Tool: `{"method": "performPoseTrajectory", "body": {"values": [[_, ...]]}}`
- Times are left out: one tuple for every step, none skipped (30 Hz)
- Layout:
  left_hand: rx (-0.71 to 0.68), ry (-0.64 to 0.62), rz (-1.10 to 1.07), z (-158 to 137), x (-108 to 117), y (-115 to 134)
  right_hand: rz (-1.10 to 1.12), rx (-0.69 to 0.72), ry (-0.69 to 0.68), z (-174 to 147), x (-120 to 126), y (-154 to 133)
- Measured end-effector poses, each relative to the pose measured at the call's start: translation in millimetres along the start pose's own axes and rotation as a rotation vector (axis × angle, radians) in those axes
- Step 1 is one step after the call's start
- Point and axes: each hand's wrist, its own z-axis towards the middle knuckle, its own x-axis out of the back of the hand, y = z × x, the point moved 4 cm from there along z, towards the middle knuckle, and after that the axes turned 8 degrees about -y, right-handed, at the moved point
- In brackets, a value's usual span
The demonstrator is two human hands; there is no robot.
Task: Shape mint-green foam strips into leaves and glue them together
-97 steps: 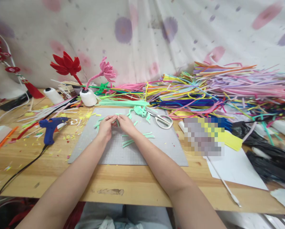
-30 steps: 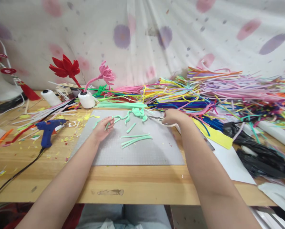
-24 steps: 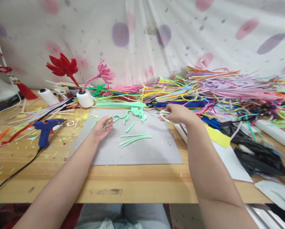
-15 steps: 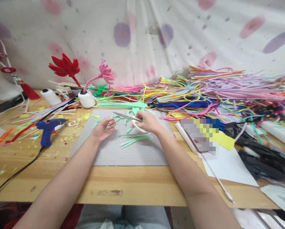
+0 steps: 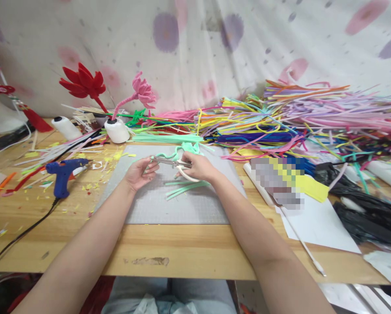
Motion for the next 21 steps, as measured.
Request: {"method": "performPoseTrajectory", "body": {"values": [[0.002,0.003,-0.004,-0.3,-0.1,-0.1,0.002,0.006,-0.005,-0.1,0.3,-0.8],[0.007,0.008,-0.010,-0.5,-0.1,-0.2,0.005,0.011,-0.006,-0.3,0.7,-1.4],[0.014,0.014,-0.016,-0.6,-0.2,-0.3,0.008,0.014,-0.006,-0.5,0.9,-2.0],[0.021,0.021,-0.022,-0.8,-0.2,-0.5,0.011,0.016,-0.003,-0.6,1.1,-2.3],[0.029,0.029,-0.030,-0.9,-0.2,-0.8,0.013,0.018,-0.001,-0.8,1.2,-2.6],[0.035,0.035,-0.038,-1.0,-0.2,-1.0,0.012,0.018,0.002,-0.8,1.2,-2.8],[0.040,0.040,-0.045,-1.2,-0.1,-1.3,0.010,0.019,0.002,-0.9,1.1,-3.1],[0.042,0.043,-0.052,-1.3,0.0,-1.6,0.008,0.019,0.004,-0.8,1.2,-3.3],[0.044,0.042,-0.058,-1.5,0.1,-1.8,0.003,0.021,0.001,-0.8,1.2,-3.6],[0.045,0.038,-0.064,-1.7,0.0,-2.1,-0.002,0.023,-0.001,-0.7,1.2,-4.0],[0.047,0.028,-0.070,-1.8,-0.1,-2.5,-0.008,0.026,-0.006,-0.7,1.2,-4.4],[0.050,0.015,-0.075,-1.9,-0.4,-2.8,-0.013,0.029,-0.008,-0.7,1.4,-4.9],[0.054,0.001,-0.080,-2.0,-0.7,-3.1,-0.020,0.031,-0.010,-0.7,1.5,-5.2],[0.058,-0.007,-0.085,-2.1,-0.9,-3.3,-0.027,0.032,-0.009,-0.9,1.7,-5.5],[0.062,-0.009,-0.088,-2.2,-1.0,-3.4,-0.034,0.033,-0.007,-1.1,2.0,-5.7],[0.068,-0.005,-0.090,-2.4,-0.8,-3.6,-0.039,0.033,-0.004,-1.3,2.1,-5.9],[0.073,0.005,-0.091,-2.6,-0.5,-3.6,-0.041,0.033,-0.001,-1.5,2.2,-6.1],[0.078,0.018,-0.090,-2.7,-0.1,-3.6,-0.042,0.034,0.002,-1.6,2.2,-6.3],[0.082,0.030,-0.090,-2.9,0.2,-3.6,-0.042,0.036,0.005,-1.7,2.1,-6.4],[0.086,0.038,-0.091,-3.0,0.4,-3.6,-0.041,0.037,0.009,-1.8,1.9,-6.5],[0.088,0.043,-0.091,-3.1,0.5,-3.6,-0.041,0.036,0.012,-1.8,1.6,-6.5]]}}
